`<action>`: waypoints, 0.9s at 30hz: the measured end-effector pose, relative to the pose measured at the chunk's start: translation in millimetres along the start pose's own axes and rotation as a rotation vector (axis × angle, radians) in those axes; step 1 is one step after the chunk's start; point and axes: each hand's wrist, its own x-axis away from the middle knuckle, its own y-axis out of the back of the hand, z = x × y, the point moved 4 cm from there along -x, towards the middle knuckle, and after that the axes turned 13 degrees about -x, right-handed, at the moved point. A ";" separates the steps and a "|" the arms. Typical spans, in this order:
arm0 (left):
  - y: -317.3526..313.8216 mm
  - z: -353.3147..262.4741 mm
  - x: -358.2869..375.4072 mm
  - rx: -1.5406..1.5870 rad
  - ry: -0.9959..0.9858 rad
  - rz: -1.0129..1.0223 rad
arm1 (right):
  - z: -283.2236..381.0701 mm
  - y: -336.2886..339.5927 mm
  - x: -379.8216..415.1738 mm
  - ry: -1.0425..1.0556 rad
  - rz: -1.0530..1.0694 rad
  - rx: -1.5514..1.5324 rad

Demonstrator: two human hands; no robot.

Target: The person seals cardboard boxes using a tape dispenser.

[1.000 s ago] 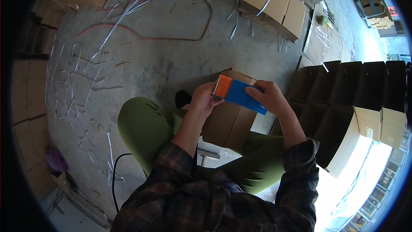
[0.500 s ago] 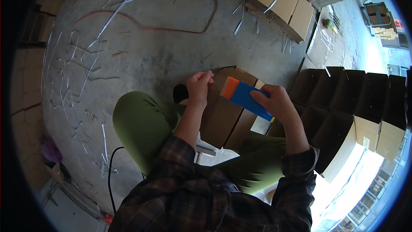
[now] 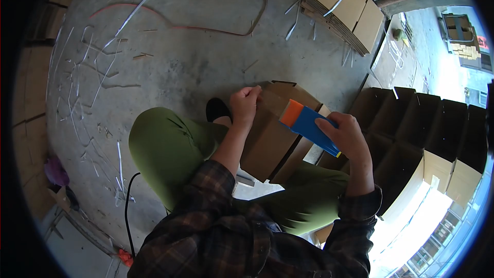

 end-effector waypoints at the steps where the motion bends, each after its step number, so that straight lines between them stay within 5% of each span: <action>1: -3.1 1.5 -2.1 -0.019 0.001 0.012 | -0.4 -0.1 -0.9 -0.002 0.002 0.000; 9: -32.7 28.4 -13.8 -0.349 -0.140 0.013 | -9.8 -6.5 -7.9 0.024 -0.021 0.086; 11: -34.2 20.9 -10.5 -0.547 -0.432 -0.113 | -11.3 -8.7 -9.1 0.020 -0.023 0.098; 17: -38.7 50.3 -26.7 -0.734 -0.206 0.033 | -9.6 -9.4 -9.9 0.008 -0.047 0.112; 21: -24.3 48.2 -20.0 -0.725 -0.162 0.121 | -11.2 -9.2 -10.8 0.064 -0.076 0.123; 23: -23.2 22.9 1.6 -0.150 -0.100 0.297 | -11.4 -10.7 -11.8 0.044 -0.073 0.117; 24: -27.9 28.3 3.5 -0.159 -0.103 0.304 | -11.6 -10.5 -13.4 0.026 -0.071 0.116; 27: -39.2 32.6 14.4 -0.032 -0.351 0.428 | -10.0 -6.7 -15.4 -0.029 -0.034 0.122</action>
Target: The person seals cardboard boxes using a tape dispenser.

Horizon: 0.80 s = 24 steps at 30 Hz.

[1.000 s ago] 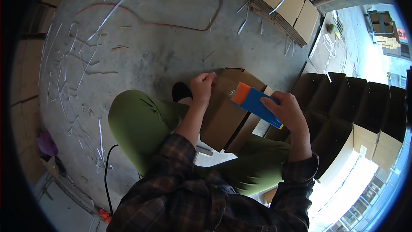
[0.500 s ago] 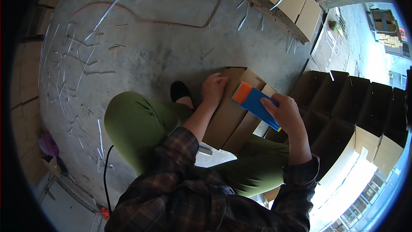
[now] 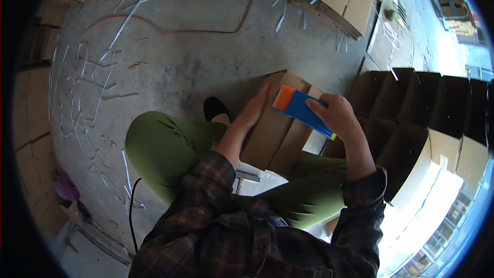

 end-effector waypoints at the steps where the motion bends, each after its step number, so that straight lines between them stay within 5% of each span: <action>1: 8.4 9.4 0.6 -0.133 0.231 0.075 | -1.9 0.2 0.4 -0.010 -0.014 -0.008; 2: 17.4 17.7 1.6 -0.270 0.455 0.146 | -1.8 -0.8 -1.3 0.032 -0.029 0.012; 6: 29.5 24.1 16.8 -0.920 0.283 0.189 | -1.2 1.5 -0.1 0.055 -0.027 -0.025; 8: 24.7 -86.3 62.0 -0.540 -0.254 -0.383 | -2.4 3.5 -2.1 0.022 -0.014 -0.025; 10: 7.0 -105.5 88.0 -0.642 -0.458 -0.070 | -4.1 2.6 0.6 -0.004 0.008 -0.024; 11: 4.2 -119.0 93.3 -0.649 -0.468 -0.066 | -3.3 3.6 2.0 -0.004 0.017 -0.020; 13: -24.0 -141.7 109.1 -0.926 -0.751 0.455 | -3.4 7.4 1.2 0.001 0.018 -0.022; 14: -23.4 -145.7 111.9 -0.932 -0.748 0.465 | -3.5 6.1 1.6 0.048 -0.014 -0.019; 16: -27.4 -136.8 120.7 -1.268 -0.835 0.851 | -8.5 -0.2 3.0 0.081 -0.033 -0.033; 19: -23.1 -120.9 109.0 -1.450 -0.916 1.058 | -6.3 1.6 0.1 0.087 -0.061 -0.017; 24: -27.2 -98.9 105.6 -1.396 -0.971 1.045 | -13.7 -1.4 -1.1 0.077 -0.056 -0.037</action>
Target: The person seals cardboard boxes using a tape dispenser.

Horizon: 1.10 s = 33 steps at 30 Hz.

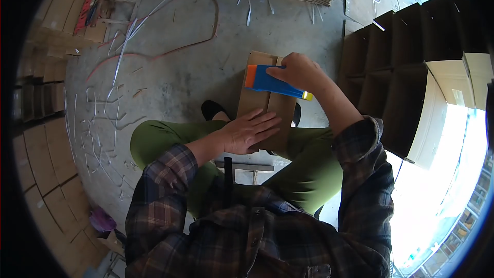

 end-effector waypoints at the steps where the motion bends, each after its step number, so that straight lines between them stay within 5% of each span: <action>1: -3.2 -0.7 0.5 -0.028 -0.010 0.002 | 0.2 0.4 0.9 0.000 0.001 -0.003; 6: -8.8 -1.3 -0.7 -0.089 -0.039 -0.025 | -1.4 7.7 5.5 -0.064 0.110 -0.030; 13: -9.5 0.0 0.8 -0.006 -0.034 -0.022 | -19.4 5.7 -9.9 0.013 -0.012 -0.045; 15: -8.6 0.4 0.5 -0.003 -0.031 0.000 | -17.0 0.9 -18.9 0.006 0.248 -0.093; 21: -10.2 2.5 2.3 0.052 -0.021 -0.050 | -3.7 0.6 -15.3 -0.013 0.399 0.016; 33: -2.1 4.1 1.0 0.104 0.102 -0.078 | -1.7 3.4 -10.2 -0.027 0.305 -0.112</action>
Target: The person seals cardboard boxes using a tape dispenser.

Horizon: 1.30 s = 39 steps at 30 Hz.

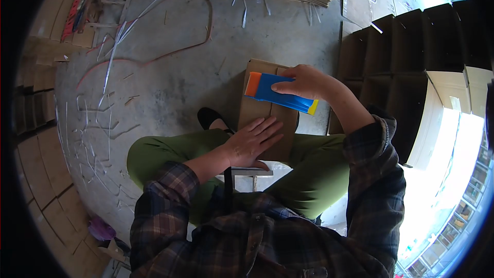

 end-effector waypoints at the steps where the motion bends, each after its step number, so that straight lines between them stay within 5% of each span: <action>1: 0.9 -0.2 -1.2 0.031 0.042 -0.029 | 0.1 -0.1 -0.6 0.002 0.000 -0.003; 11: -5.6 12.3 -22.1 0.003 0.079 -0.020 | 2.5 -8.6 6.5 -0.012 -0.194 0.188; 25: 7.4 22.0 -68.8 -0.122 -0.420 0.048 | -6.6 -6.5 3.1 -0.024 -0.134 -0.037; 39: -14.8 23.8 -62.9 -0.085 -0.326 -0.010 | -11.4 14.4 38.9 0.027 -0.103 0.026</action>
